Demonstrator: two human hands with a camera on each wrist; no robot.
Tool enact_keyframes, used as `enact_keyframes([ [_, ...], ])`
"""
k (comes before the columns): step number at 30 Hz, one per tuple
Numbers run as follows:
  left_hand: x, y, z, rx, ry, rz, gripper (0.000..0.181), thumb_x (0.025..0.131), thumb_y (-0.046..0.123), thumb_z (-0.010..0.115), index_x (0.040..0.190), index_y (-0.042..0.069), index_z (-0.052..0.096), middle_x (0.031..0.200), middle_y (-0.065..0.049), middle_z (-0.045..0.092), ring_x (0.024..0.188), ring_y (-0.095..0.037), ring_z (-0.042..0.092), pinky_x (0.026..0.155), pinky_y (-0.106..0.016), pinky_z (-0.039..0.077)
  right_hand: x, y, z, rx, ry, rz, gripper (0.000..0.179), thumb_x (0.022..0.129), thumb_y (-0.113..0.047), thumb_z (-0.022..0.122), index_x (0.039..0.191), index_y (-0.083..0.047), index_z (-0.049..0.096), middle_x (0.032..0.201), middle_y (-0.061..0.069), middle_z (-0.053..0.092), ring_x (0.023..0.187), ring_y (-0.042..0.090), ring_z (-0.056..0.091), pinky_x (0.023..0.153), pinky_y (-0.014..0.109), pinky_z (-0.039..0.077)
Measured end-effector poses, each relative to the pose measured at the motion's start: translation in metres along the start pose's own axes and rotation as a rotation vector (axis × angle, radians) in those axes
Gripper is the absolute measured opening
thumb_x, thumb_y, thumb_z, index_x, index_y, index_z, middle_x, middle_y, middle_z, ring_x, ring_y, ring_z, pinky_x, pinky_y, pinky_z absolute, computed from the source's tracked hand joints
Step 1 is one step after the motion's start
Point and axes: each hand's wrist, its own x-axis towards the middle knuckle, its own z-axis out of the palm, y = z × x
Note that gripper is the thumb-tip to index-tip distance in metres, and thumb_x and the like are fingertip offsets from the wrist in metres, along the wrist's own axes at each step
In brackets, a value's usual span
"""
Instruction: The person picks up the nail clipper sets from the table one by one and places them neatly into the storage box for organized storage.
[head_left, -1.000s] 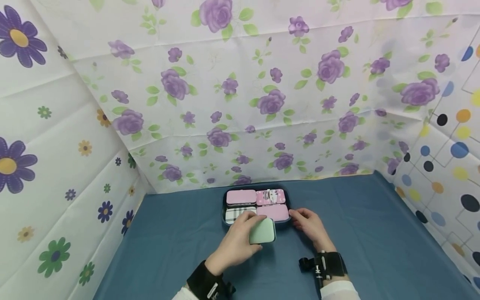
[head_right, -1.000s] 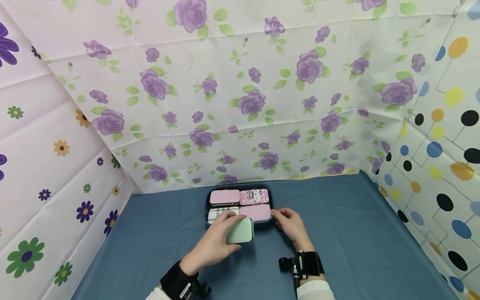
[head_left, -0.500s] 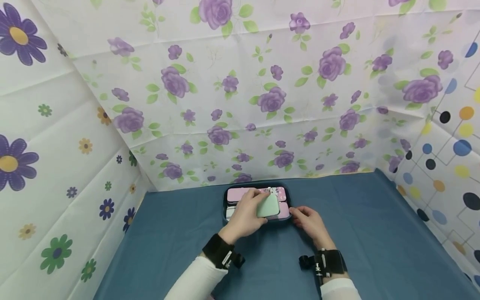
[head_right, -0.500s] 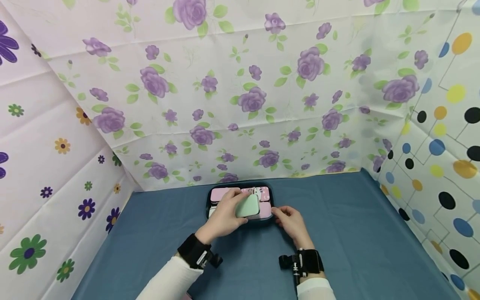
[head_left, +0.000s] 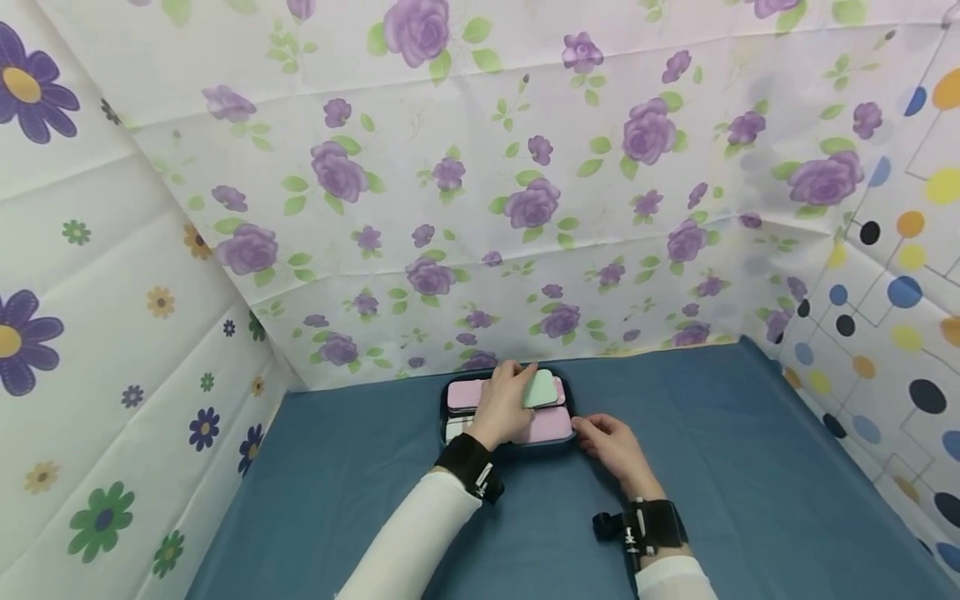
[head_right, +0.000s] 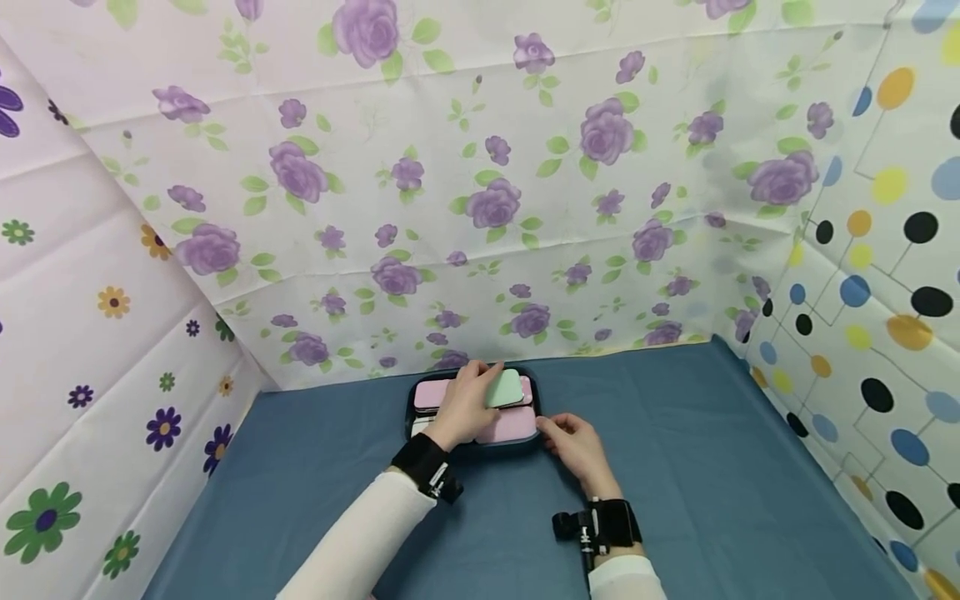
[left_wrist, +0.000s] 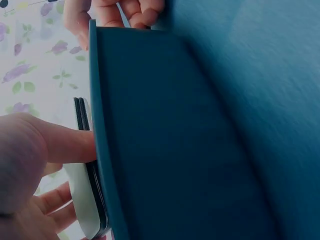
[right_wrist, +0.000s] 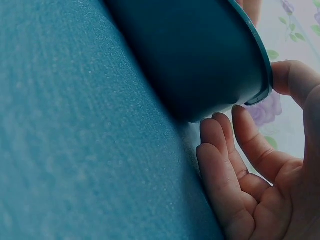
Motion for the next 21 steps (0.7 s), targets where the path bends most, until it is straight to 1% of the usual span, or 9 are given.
enact_keyframes([
  [4, 0.008, 0.003, 0.007, 0.029, -0.014, 0.009, 0.08, 0.091, 0.005, 0.084, 0.162, 0.01, 0.048, 0.137, -0.014, 0.054, 0.122, -0.032, 0.052, 0.101, -0.052, 0.046, 0.0, 0.0, 0.002, 0.01, -0.008, -0.003, 0.046, 0.1, -0.047, 0.076, 0.115, -0.003, 0.073, 0.106, 0.01, 0.073, 0.094, 0.021, 0.07, 0.084, 0.032, 0.057],
  [7, 0.015, 0.005, 0.01, 0.043, -0.026, 0.026, 0.077, 0.091, 0.003, 0.083, 0.16, 0.008, 0.05, 0.14, -0.015, 0.053, 0.128, -0.033, 0.052, 0.107, -0.053, 0.046, 0.0, 0.0, 0.004, -0.002, -0.003, -0.005, 0.045, 0.1, -0.046, 0.076, 0.115, -0.003, 0.073, 0.106, 0.011, 0.073, 0.094, 0.021, 0.07, 0.084, 0.033, 0.057],
  [10, 0.02, 0.006, 0.01, 0.053, -0.061, 0.024, 0.075, 0.092, 0.003, 0.083, 0.16, 0.007, 0.05, 0.143, -0.016, 0.053, 0.131, -0.034, 0.053, 0.112, -0.053, 0.044, 0.0, -0.001, 0.005, -0.006, -0.002, 0.001, 0.044, 0.1, -0.045, 0.077, 0.114, -0.003, 0.074, 0.106, 0.011, 0.073, 0.094, 0.022, 0.07, 0.083, 0.034, 0.057],
  [14, 0.024, 0.007, 0.009, 0.088, -0.135, -0.007, 0.074, 0.097, 0.011, 0.081, 0.162, 0.008, 0.047, 0.147, -0.017, 0.051, 0.136, -0.035, 0.052, 0.117, -0.054, 0.039, 0.0, 0.0, 0.005, 0.001, -0.014, 0.007, 0.044, 0.1, -0.044, 0.077, 0.115, -0.003, 0.073, 0.107, 0.011, 0.073, 0.094, 0.021, 0.07, 0.083, 0.033, 0.057],
  [17, 0.024, 0.008, 0.011, 0.141, -0.211, -0.021, 0.073, 0.105, 0.027, 0.072, 0.167, 0.008, 0.037, 0.155, -0.019, 0.044, 0.146, -0.037, 0.043, 0.123, -0.056, 0.03, 0.0, 0.0, 0.003, 0.006, -0.017, 0.004, 0.045, 0.1, -0.045, 0.076, 0.116, -0.003, 0.073, 0.108, 0.011, 0.073, 0.094, 0.021, 0.07, 0.083, 0.032, 0.057],
  [18, 0.023, 0.009, 0.012, 0.156, -0.227, -0.02, 0.073, 0.108, 0.032, 0.068, 0.168, 0.009, 0.035, 0.158, -0.019, 0.042, 0.149, -0.037, 0.04, 0.125, -0.057, 0.026, 0.0, 0.0, 0.002, 0.006, -0.015, 0.003, 0.045, 0.1, -0.045, 0.076, 0.116, -0.003, 0.073, 0.108, 0.011, 0.073, 0.095, 0.021, 0.07, 0.083, 0.032, 0.057],
  [20, 0.021, 0.01, 0.015, 0.187, -0.245, -0.015, 0.072, 0.111, 0.04, 0.059, 0.17, 0.01, 0.029, 0.164, -0.019, 0.036, 0.155, -0.036, 0.032, 0.128, -0.058, 0.02, 0.0, 0.0, 0.001, 0.01, -0.009, 0.006, 0.046, 0.1, -0.046, 0.077, 0.116, -0.003, 0.073, 0.108, 0.011, 0.073, 0.094, 0.021, 0.07, 0.083, 0.032, 0.057],
  [21, 0.02, 0.01, 0.018, 0.196, -0.242, -0.013, 0.071, 0.113, 0.041, 0.055, 0.171, 0.011, 0.028, 0.165, -0.019, 0.035, 0.156, -0.036, 0.03, 0.128, -0.057, 0.018, 0.0, 0.0, 0.0, 0.008, -0.009, 0.003, 0.046, 0.1, -0.046, 0.076, 0.116, -0.003, 0.073, 0.108, 0.012, 0.073, 0.095, 0.021, 0.07, 0.083, 0.032, 0.058],
])
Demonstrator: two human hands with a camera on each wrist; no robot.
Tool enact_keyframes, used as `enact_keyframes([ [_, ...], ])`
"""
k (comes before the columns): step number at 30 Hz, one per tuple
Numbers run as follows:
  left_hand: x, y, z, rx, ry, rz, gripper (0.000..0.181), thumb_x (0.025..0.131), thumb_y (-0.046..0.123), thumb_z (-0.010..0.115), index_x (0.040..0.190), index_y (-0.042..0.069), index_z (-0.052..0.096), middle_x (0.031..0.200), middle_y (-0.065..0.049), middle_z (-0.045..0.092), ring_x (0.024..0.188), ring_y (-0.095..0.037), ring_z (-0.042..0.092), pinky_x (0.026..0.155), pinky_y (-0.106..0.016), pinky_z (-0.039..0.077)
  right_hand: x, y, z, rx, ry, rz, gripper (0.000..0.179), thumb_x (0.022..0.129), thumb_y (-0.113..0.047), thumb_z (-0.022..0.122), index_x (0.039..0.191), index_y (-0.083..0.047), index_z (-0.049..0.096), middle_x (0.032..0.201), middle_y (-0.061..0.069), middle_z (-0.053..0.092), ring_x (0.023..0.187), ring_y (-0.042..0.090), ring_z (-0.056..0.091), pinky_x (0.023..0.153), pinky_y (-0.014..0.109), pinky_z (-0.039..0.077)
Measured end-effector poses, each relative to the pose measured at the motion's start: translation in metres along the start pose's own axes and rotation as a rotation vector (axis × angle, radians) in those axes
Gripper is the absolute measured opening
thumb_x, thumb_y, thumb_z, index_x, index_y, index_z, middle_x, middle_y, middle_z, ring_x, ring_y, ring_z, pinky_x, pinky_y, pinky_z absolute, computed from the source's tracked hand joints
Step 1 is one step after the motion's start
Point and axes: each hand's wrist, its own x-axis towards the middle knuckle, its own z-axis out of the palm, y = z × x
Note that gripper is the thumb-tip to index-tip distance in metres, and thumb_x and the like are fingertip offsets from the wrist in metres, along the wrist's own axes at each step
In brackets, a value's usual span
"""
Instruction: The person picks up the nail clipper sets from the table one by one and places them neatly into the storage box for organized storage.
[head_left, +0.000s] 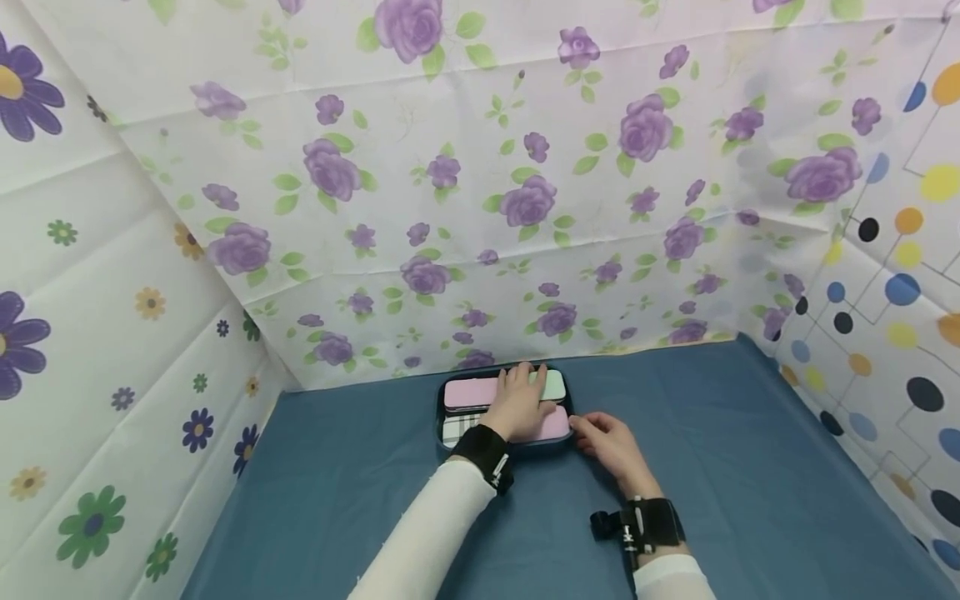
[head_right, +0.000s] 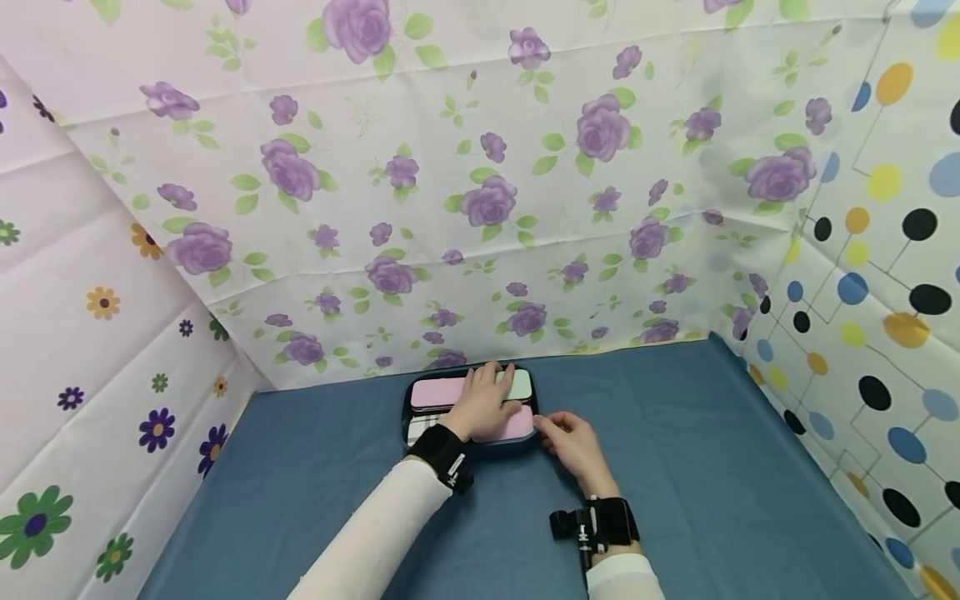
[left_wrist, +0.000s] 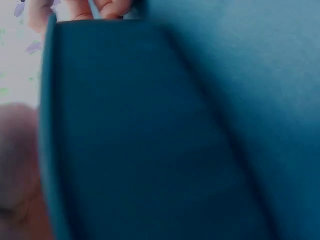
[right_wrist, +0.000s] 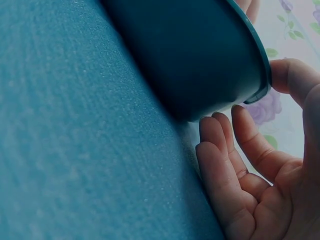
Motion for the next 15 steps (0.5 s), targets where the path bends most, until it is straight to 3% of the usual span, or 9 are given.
enact_keyframes([
  [10, 0.002, 0.004, 0.018, -0.007, 0.117, -0.048, 0.064, 0.112, 0.033, 0.058, 0.169, 0.014, 0.035, 0.162, -0.021, 0.032, 0.153, -0.039, 0.025, 0.127, -0.061, 0.016, -0.002, 0.0, 0.0, -0.003, 0.003, 0.01, 0.045, 0.1, -0.045, 0.076, 0.115, -0.003, 0.073, 0.108, 0.012, 0.073, 0.095, 0.021, 0.07, 0.083, 0.033, 0.058],
  [15, 0.004, 0.009, 0.025, 0.014, 0.166, -0.11, 0.063, 0.111, 0.037, 0.059, 0.168, 0.019, 0.037, 0.161, -0.018, 0.033, 0.148, -0.038, 0.029, 0.115, -0.06, 0.029, -0.002, -0.001, -0.001, -0.008, -0.001, -0.002, 0.048, 0.1, -0.047, 0.076, 0.116, -0.002, 0.073, 0.108, 0.013, 0.073, 0.094, 0.021, 0.07, 0.082, 0.033, 0.058],
])
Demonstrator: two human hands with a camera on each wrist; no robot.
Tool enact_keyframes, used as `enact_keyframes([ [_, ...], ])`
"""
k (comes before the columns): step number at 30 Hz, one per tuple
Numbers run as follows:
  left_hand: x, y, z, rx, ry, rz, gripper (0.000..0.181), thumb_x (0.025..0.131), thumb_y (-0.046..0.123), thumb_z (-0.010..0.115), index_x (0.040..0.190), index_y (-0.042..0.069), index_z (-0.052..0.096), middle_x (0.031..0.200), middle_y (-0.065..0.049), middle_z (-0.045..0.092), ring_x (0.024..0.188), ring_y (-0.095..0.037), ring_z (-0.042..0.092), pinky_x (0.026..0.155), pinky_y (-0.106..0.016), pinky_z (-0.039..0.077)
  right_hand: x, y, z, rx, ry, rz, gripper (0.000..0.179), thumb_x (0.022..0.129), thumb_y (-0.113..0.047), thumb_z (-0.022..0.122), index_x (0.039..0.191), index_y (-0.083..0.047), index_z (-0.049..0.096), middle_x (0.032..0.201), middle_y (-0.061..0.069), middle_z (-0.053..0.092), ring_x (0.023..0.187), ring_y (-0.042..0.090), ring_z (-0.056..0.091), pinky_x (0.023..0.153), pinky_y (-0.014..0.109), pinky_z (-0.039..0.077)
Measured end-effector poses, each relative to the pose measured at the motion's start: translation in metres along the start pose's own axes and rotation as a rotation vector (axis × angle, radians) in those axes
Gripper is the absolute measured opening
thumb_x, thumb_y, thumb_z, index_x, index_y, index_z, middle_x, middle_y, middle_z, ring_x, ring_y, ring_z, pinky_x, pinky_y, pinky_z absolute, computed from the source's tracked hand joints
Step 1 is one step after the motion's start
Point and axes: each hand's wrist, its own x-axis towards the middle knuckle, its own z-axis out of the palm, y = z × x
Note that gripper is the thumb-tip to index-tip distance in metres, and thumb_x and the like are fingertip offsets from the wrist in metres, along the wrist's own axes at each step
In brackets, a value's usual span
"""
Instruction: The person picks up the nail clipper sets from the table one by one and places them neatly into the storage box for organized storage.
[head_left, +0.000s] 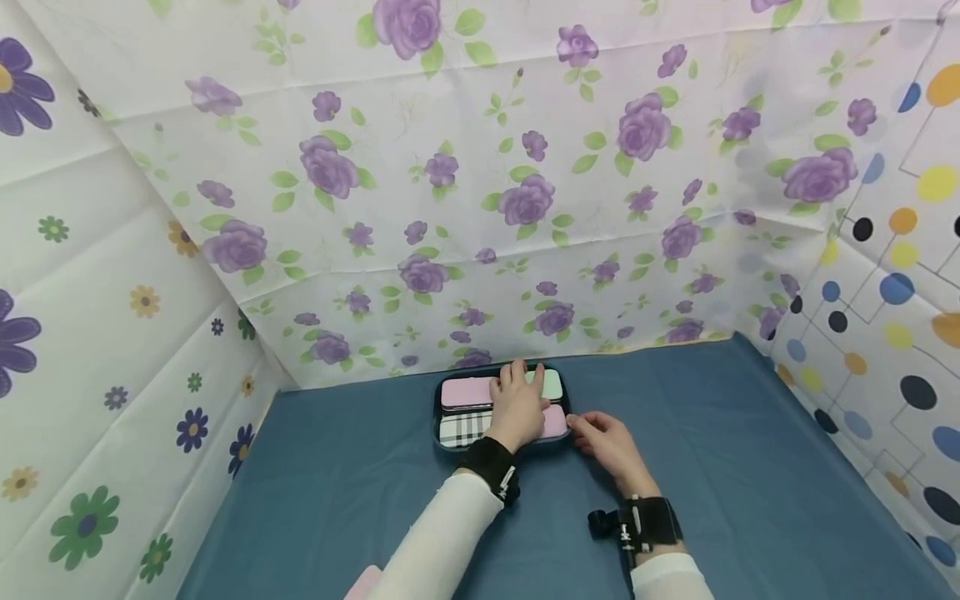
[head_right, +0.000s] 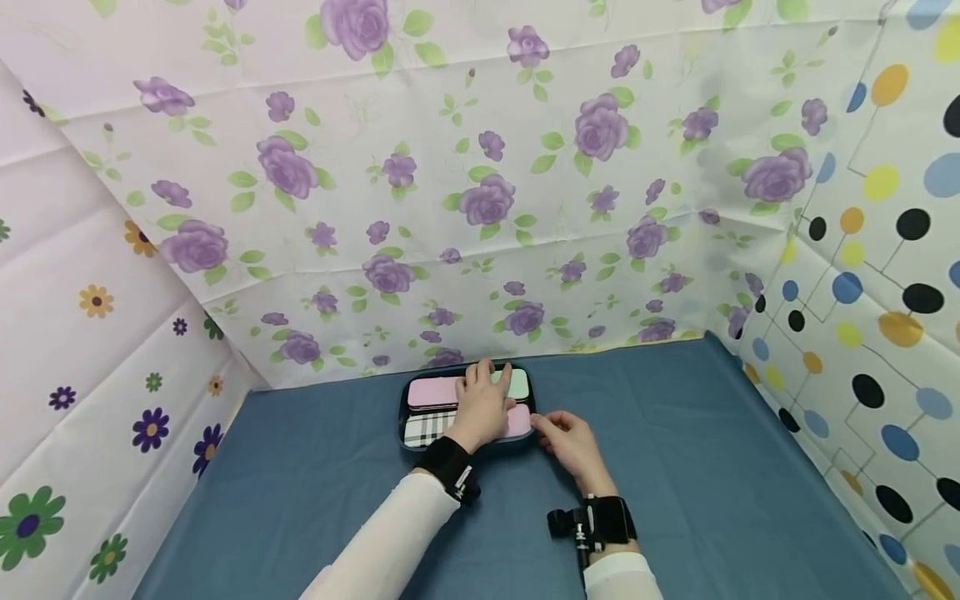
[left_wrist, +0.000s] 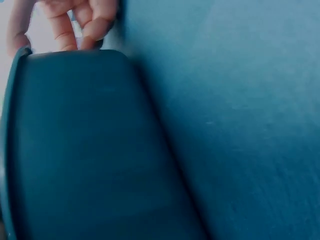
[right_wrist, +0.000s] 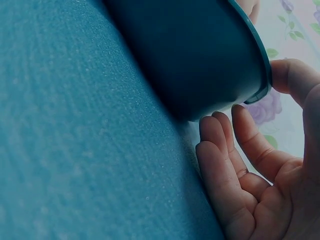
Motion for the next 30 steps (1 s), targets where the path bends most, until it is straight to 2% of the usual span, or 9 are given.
enact_keyframes([
  [3, 0.0, 0.001, 0.003, 0.041, 0.033, -0.009, 0.063, 0.111, 0.038, 0.06, 0.168, 0.02, 0.039, 0.161, -0.017, 0.035, 0.143, -0.038, 0.034, 0.108, -0.058, 0.035, 0.001, -0.001, 0.001, 0.001, -0.004, -0.001, 0.049, 0.1, -0.048, 0.076, 0.116, -0.002, 0.073, 0.108, 0.012, 0.073, 0.094, 0.021, 0.07, 0.083, 0.032, 0.057],
  [7, -0.002, 0.001, 0.001, 0.082, 0.059, 0.009, 0.061, 0.111, 0.039, 0.06, 0.166, 0.02, 0.043, 0.161, -0.016, 0.037, 0.139, -0.037, 0.038, 0.106, -0.056, 0.038, 0.002, -0.002, 0.0, -0.002, 0.003, -0.006, 0.049, 0.1, -0.049, 0.075, 0.116, -0.003, 0.073, 0.108, 0.011, 0.073, 0.094, 0.02, 0.07, 0.083, 0.032, 0.058],
  [12, -0.006, 0.0, -0.003, 0.103, 0.058, 0.026, 0.059, 0.112, 0.041, 0.056, 0.166, 0.021, 0.044, 0.16, -0.014, 0.04, 0.135, -0.035, 0.041, 0.107, -0.053, 0.039, 0.001, -0.002, -0.001, -0.003, 0.005, -0.008, 0.049, 0.101, -0.049, 0.075, 0.117, -0.002, 0.073, 0.109, 0.011, 0.073, 0.095, 0.02, 0.07, 0.084, 0.032, 0.058],
  [17, -0.018, -0.013, -0.008, -0.031, 0.064, 0.105, 0.056, 0.113, 0.04, 0.055, 0.164, 0.016, 0.047, 0.16, -0.017, 0.043, 0.14, -0.035, 0.042, 0.114, -0.055, 0.038, 0.0, -0.001, 0.0, -0.007, -0.002, -0.001, 0.048, 0.102, -0.047, 0.074, 0.119, -0.002, 0.073, 0.11, 0.012, 0.072, 0.095, 0.021, 0.07, 0.086, 0.034, 0.058],
  [22, -0.032, -0.023, -0.021, -0.156, 0.033, 0.179, 0.056, 0.113, 0.035, 0.057, 0.163, 0.01, 0.047, 0.162, -0.019, 0.043, 0.151, -0.035, 0.04, 0.123, -0.051, 0.033, 0.002, 0.0, -0.001, -0.009, 0.004, 0.006, 0.048, 0.101, -0.047, 0.075, 0.117, -0.002, 0.073, 0.109, 0.012, 0.072, 0.092, 0.019, 0.07, 0.082, 0.031, 0.058],
  [25, -0.04, -0.028, -0.028, -0.231, 0.019, 0.188, 0.056, 0.113, 0.032, 0.058, 0.163, 0.009, 0.046, 0.164, -0.02, 0.042, 0.154, -0.034, 0.037, 0.124, -0.048, 0.032, 0.002, 0.0, -0.001, -0.002, 0.008, 0.004, 0.047, 0.101, -0.044, 0.075, 0.117, -0.001, 0.072, 0.108, 0.012, 0.072, 0.091, 0.019, 0.07, 0.081, 0.03, 0.058],
  [30, -0.057, -0.043, -0.035, -0.31, 0.035, 0.178, 0.054, 0.113, 0.026, 0.059, 0.161, 0.006, 0.047, 0.164, -0.023, 0.04, 0.155, -0.037, 0.035, 0.123, -0.052, 0.034, 0.002, 0.0, 0.001, 0.001, 0.007, 0.009, 0.048, 0.1, -0.044, 0.077, 0.117, 0.0, 0.072, 0.108, 0.013, 0.072, 0.092, 0.019, 0.07, 0.08, 0.029, 0.058],
])
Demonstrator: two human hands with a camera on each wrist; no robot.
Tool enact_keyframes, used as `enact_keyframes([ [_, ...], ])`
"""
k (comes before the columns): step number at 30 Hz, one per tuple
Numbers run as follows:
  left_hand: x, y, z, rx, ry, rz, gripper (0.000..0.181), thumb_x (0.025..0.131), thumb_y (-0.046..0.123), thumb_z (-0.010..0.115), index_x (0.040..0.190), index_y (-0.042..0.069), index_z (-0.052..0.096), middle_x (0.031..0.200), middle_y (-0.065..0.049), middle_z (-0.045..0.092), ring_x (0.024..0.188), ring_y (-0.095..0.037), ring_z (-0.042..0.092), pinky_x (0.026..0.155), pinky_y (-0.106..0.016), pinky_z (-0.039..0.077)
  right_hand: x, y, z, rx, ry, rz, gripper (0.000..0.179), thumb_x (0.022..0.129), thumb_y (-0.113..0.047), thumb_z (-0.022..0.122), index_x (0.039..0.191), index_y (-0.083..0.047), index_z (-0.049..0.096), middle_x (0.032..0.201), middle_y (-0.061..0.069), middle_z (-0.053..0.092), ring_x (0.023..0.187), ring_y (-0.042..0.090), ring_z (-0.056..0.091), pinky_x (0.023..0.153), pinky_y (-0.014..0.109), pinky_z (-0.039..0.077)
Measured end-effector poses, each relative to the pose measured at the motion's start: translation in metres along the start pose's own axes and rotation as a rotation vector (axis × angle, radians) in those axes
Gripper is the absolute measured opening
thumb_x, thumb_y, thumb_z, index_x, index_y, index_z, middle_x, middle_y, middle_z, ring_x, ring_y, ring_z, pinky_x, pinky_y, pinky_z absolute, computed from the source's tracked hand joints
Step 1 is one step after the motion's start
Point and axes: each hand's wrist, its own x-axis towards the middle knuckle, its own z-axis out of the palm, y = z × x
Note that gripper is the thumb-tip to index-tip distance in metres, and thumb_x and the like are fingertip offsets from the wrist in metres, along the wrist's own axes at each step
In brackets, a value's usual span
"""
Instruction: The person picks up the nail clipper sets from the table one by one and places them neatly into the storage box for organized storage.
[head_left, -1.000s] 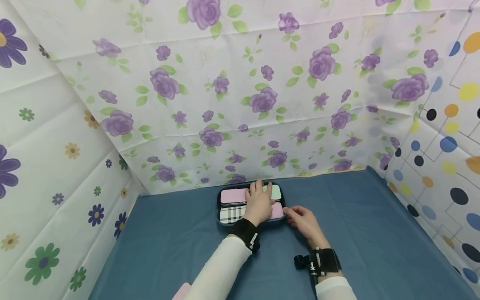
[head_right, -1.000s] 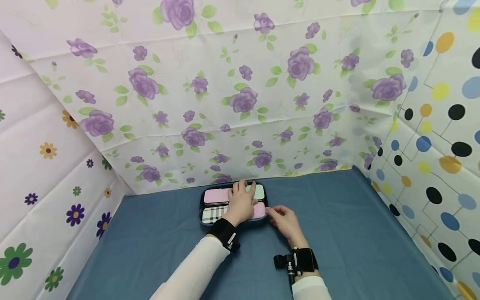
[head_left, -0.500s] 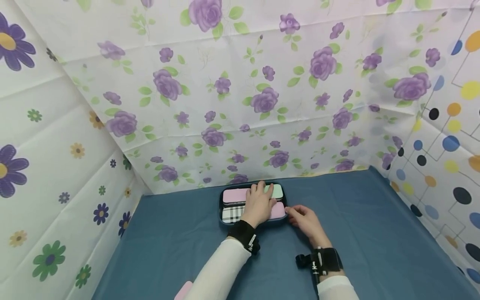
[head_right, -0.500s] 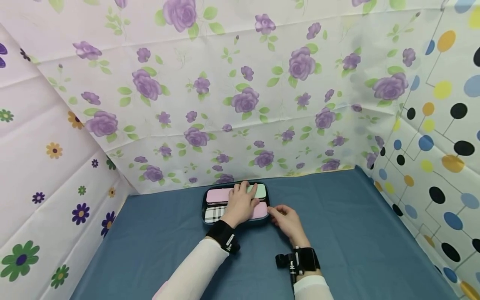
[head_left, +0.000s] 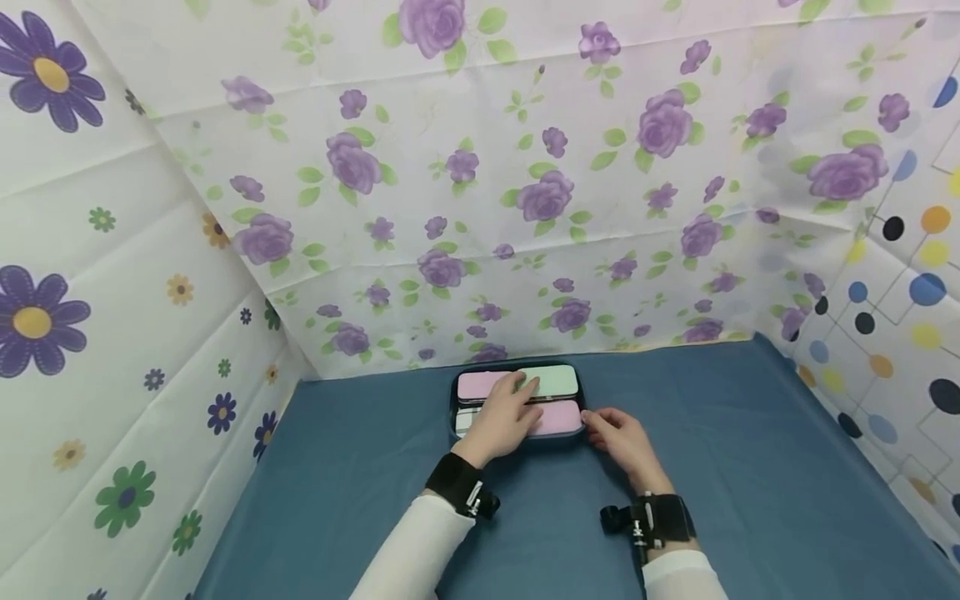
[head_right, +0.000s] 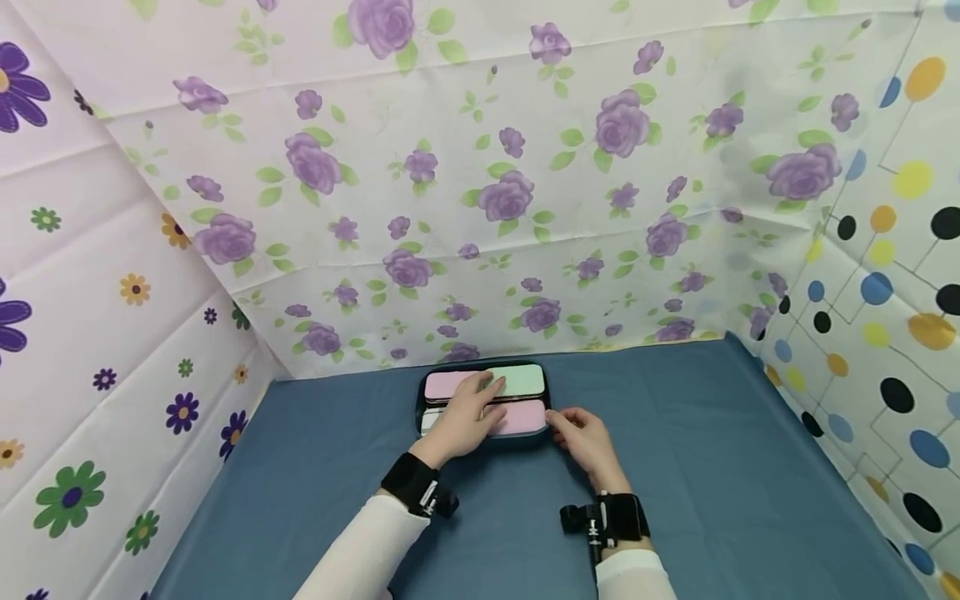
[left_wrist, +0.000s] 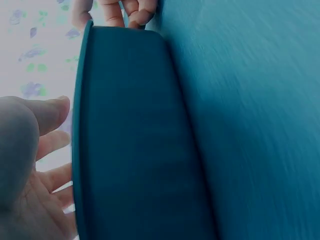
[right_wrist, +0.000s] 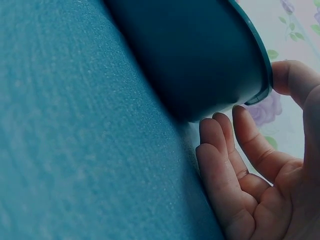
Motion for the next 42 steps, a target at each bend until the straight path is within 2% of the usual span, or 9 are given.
enact_keyframes([
  [7, -0.031, -0.011, -0.019, -0.017, 0.058, 0.04, 0.057, 0.111, 0.024, 0.063, 0.162, 0.004, 0.046, 0.164, -0.026, 0.038, 0.153, -0.041, 0.035, 0.12, -0.059, 0.034, 0.001, 0.002, -0.001, -0.015, -0.001, 0.003, 0.05, 0.1, -0.048, 0.076, 0.118, -0.001, 0.072, 0.11, 0.013, 0.073, 0.093, 0.019, 0.07, 0.082, 0.03, 0.057],
  [12, -0.058, -0.021, -0.032, 0.002, 0.047, 0.049, 0.058, 0.111, 0.026, 0.063, 0.163, 0.007, 0.045, 0.164, -0.022, 0.039, 0.152, -0.038, 0.038, 0.118, -0.059, 0.037, 0.001, 0.001, -0.001, -0.021, -0.005, -0.001, 0.052, 0.1, -0.049, 0.075, 0.12, -0.002, 0.072, 0.112, 0.012, 0.072, 0.095, 0.019, 0.069, 0.083, 0.029, 0.057],
  [18, -0.094, -0.032, -0.05, -0.022, -0.032, 0.065, 0.061, 0.11, 0.028, 0.066, 0.164, 0.011, 0.044, 0.166, -0.019, 0.039, 0.154, -0.038, 0.036, 0.119, -0.059, 0.036, 0.0, -0.001, 0.0, -0.021, 0.002, -0.004, 0.049, 0.101, -0.047, 0.075, 0.12, -0.002, 0.072, 0.112, 0.012, 0.073, 0.094, 0.019, 0.069, 0.082, 0.028, 0.056],
  [22, -0.121, -0.04, -0.059, -0.036, -0.075, 0.062, 0.054, 0.106, 0.026, 0.072, 0.156, 0.012, 0.057, 0.157, -0.011, 0.051, 0.145, -0.03, 0.05, 0.113, -0.053, 0.045, 0.0, -0.001, 0.0, -0.019, -0.002, -0.002, 0.049, 0.101, -0.048, 0.075, 0.119, -0.002, 0.072, 0.111, 0.011, 0.073, 0.095, 0.018, 0.069, 0.083, 0.028, 0.057],
  [26, -0.144, -0.049, -0.065, -0.054, -0.1, 0.042, 0.043, 0.104, 0.025, 0.076, 0.145, 0.014, 0.068, 0.143, 0.0, 0.061, 0.131, -0.019, 0.061, 0.106, -0.044, 0.053, 0.0, 0.0, -0.001, -0.02, -0.002, -0.004, 0.052, 0.1, -0.05, 0.075, 0.12, -0.003, 0.072, 0.112, 0.012, 0.072, 0.096, 0.02, 0.069, 0.084, 0.029, 0.057],
  [34, -0.183, -0.067, -0.069, -0.13, -0.116, 0.018, 0.033, 0.103, 0.027, 0.076, 0.133, 0.012, 0.075, 0.129, 0.006, 0.068, 0.116, -0.015, 0.068, 0.095, -0.04, 0.058, -0.001, -0.001, -0.002, -0.025, -0.003, -0.005, 0.055, 0.099, -0.052, 0.076, 0.121, -0.002, 0.072, 0.112, 0.012, 0.072, 0.096, 0.02, 0.069, 0.085, 0.029, 0.056],
  [38, -0.198, -0.073, -0.067, -0.2, -0.186, 0.033, 0.038, 0.102, 0.033, 0.078, 0.135, 0.013, 0.074, 0.131, 0.005, 0.067, 0.118, -0.018, 0.067, 0.097, -0.04, 0.057, -0.001, -0.001, -0.001, -0.023, -0.001, -0.005, 0.052, 0.1, -0.049, 0.075, 0.121, -0.002, 0.072, 0.111, 0.012, 0.072, 0.095, 0.019, 0.069, 0.084, 0.029, 0.057],
  [42, -0.208, -0.073, -0.068, -0.285, -0.297, 0.062, 0.052, 0.097, 0.038, 0.083, 0.141, 0.014, 0.07, 0.136, 0.004, 0.064, 0.124, -0.017, 0.063, 0.099, -0.038, 0.056, -0.001, -0.001, -0.001, -0.016, -0.001, -0.009, 0.049, 0.101, -0.046, 0.076, 0.119, -0.001, 0.072, 0.11, 0.012, 0.073, 0.094, 0.019, 0.07, 0.084, 0.03, 0.057],
])
